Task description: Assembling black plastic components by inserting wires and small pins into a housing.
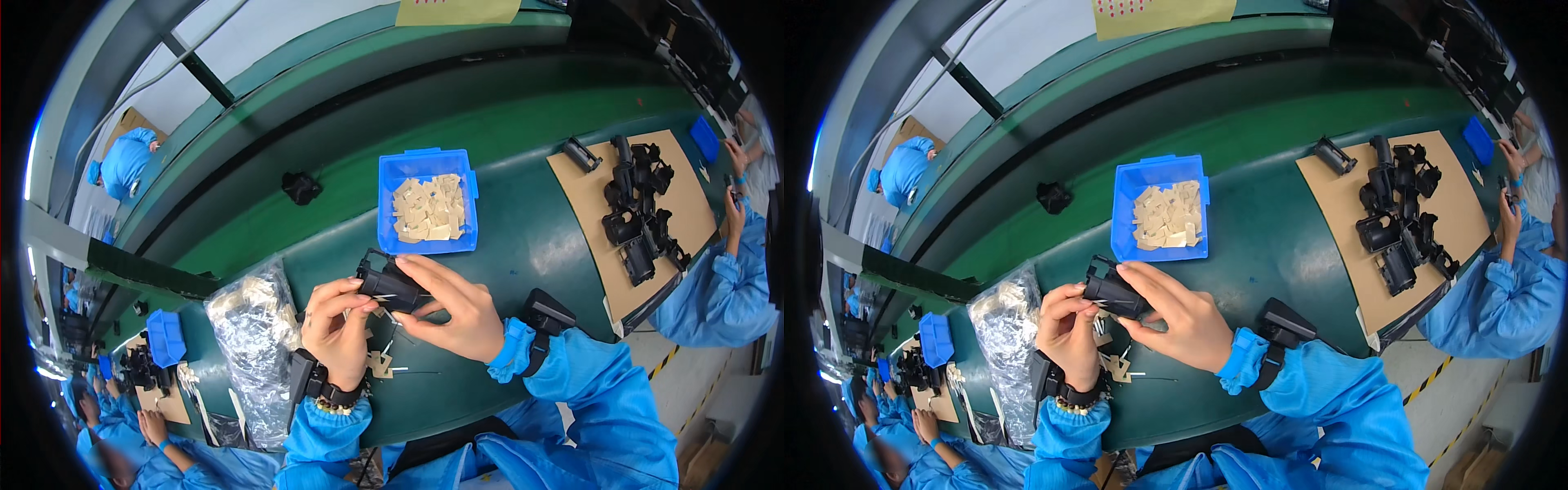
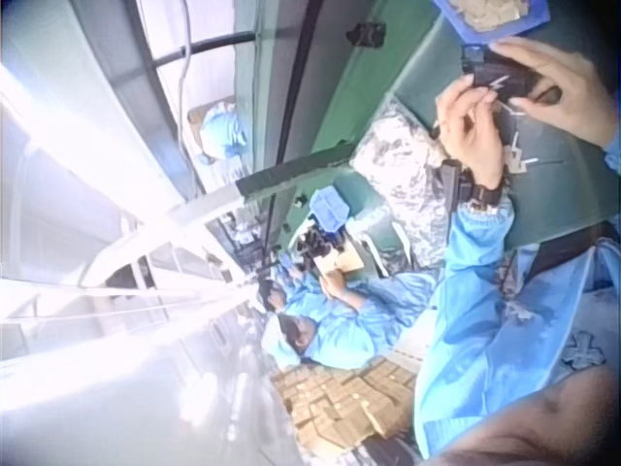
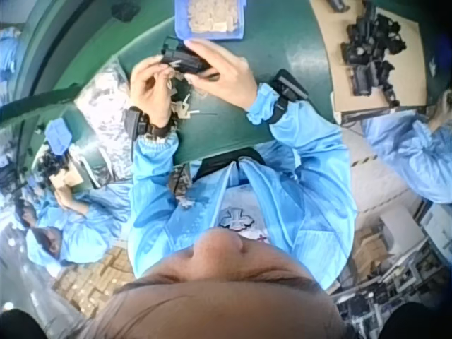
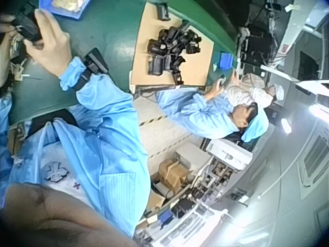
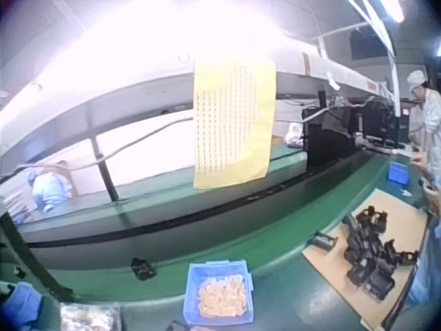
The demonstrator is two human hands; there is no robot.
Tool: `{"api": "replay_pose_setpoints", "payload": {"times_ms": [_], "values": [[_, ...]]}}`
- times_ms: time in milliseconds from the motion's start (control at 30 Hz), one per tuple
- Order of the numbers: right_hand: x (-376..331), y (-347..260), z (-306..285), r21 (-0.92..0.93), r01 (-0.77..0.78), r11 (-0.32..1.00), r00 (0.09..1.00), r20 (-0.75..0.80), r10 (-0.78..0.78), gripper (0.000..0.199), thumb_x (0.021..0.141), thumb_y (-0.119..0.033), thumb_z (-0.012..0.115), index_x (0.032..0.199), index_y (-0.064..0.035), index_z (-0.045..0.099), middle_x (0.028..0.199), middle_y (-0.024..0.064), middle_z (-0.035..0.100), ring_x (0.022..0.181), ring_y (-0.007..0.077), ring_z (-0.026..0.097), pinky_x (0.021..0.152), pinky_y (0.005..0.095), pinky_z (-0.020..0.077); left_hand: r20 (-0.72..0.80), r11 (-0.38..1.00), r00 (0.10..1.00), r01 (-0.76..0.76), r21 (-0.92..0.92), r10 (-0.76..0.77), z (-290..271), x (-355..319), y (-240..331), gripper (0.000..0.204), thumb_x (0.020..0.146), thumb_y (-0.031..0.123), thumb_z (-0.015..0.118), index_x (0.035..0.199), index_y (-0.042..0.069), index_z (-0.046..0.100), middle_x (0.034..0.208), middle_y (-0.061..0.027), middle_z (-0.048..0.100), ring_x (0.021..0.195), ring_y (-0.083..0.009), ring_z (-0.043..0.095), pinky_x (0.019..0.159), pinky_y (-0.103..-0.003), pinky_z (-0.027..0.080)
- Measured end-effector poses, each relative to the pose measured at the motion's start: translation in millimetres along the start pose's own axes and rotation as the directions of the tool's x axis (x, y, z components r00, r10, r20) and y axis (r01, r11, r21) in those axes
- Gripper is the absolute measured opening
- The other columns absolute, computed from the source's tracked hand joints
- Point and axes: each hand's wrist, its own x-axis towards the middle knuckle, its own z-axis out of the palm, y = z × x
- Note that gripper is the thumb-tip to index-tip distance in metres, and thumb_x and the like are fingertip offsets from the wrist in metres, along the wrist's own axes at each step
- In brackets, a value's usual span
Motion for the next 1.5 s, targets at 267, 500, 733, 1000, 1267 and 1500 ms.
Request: {"api": "replay_pose_setpoints", "payload": {"times_ms": [267,500,733,1000,1267,1500], "values": [[9.6,3.0,-14.9,-0.137,0.131,0.982,0.978,-0.144,-0.151,0.061,0.072,0.002,0.078,0.129,-0.0001,0.057,0.130,0.0195,0.057,0.107,0.0274,0.066,0.076,0.0326,0.0636,0.051,0.996,0.997,-0.068,0.057,0.065,16.2,21.4,31.0,0.010,0.087,-0.004,0.066,0.092,0.001,0.059,0.106,-0.0096,0.052,0.099,-0.0208,0.059,0.087,-0.033,0.051],[23.3,6.4,-32.6,-0.128,0.066,0.990,0.931,-0.349,-0.107,0.059,0.075,-0.001,0.077,0.130,-0.0019,0.057,0.129,0.0172,0.059,0.105,0.0292,0.067,0.078,0.0340,0.0625,0.068,0.987,0.986,-0.156,0.028,0.154,30.5,42.2,45.0,0.008,0.090,-0.010,0.058,0.091,-0.003,0.054,0.097,-0.0113,0.056,0.091,-0.0185,0.063,0.083,-0.034,0.055],[22.2,10.6,-33.5,-0.024,0.024,0.999,0.934,-0.357,-0.031,0.061,0.076,-0.001,0.076,0.133,-0.0024,0.054,0.131,0.0163,0.057,0.108,0.0284,0.066,0.080,0.0341,0.0623,0.136,0.987,0.985,-0.117,0.108,0.102,51.4,83.2,36.2,0.039,0.091,-0.004,0.060,0.129,0.002,0.056,0.140,-0.0142,0.047,0.130,-0.0257,0.048,0.103,-0.038,0.046],[13.4,-1.6,-25.8,-0.040,0.071,0.997,0.958,-0.274,-0.079,0.059,0.074,-0.002,0.077,0.129,-0.0012,0.057,0.130,0.0151,0.059,0.109,0.0278,0.066,0.080,0.0334,0.0617,0.145,0.950,0.950,-0.293,0.104,0.277,36.5,47.3,29.4,0.036,0.068,-0.005,0.081,0.099,0.003,0.065,0.116,-0.0158,0.064,0.108,-0.0316,0.064,0.097,-0.041,0.051],[4.1,-4.4,-15.9,-0.105,0.127,0.986,0.970,-0.195,-0.145,0.058,0.072,-0.006,0.079,0.127,-0.0003,0.059,0.128,0.0173,0.061,0.104,0.0286,0.068,0.080,0.0343,0.0602,0.064,0.971,0.969,-0.239,-0.021,0.240,17.0,31.7,21.2,0.026,0.069,-0.012,0.075,0.087,0.003,0.066,0.099,-0.0122,0.068,0.101,-0.0279,0.067,0.098,-0.047,0.051],[1.4,-3.5,-12.3,-0.203,0.197,0.959,0.965,-0.131,-0.226,0.063,0.067,-0.001,0.084,0.124,0.0029,0.058,0.122,0.0203,0.063,0.101,0.0279,0.069,0.072,0.0316,0.0624,0.023,0.976,0.976,-0.215,-0.038,0.216,9.7,22.9,20.7,0.026,0.070,-0.010,0.078,0.087,0.006,0.066,0.091,-0.0086,0.069,0.093,-0.0243,0.068,0.094,-0.045,0.052]]}}
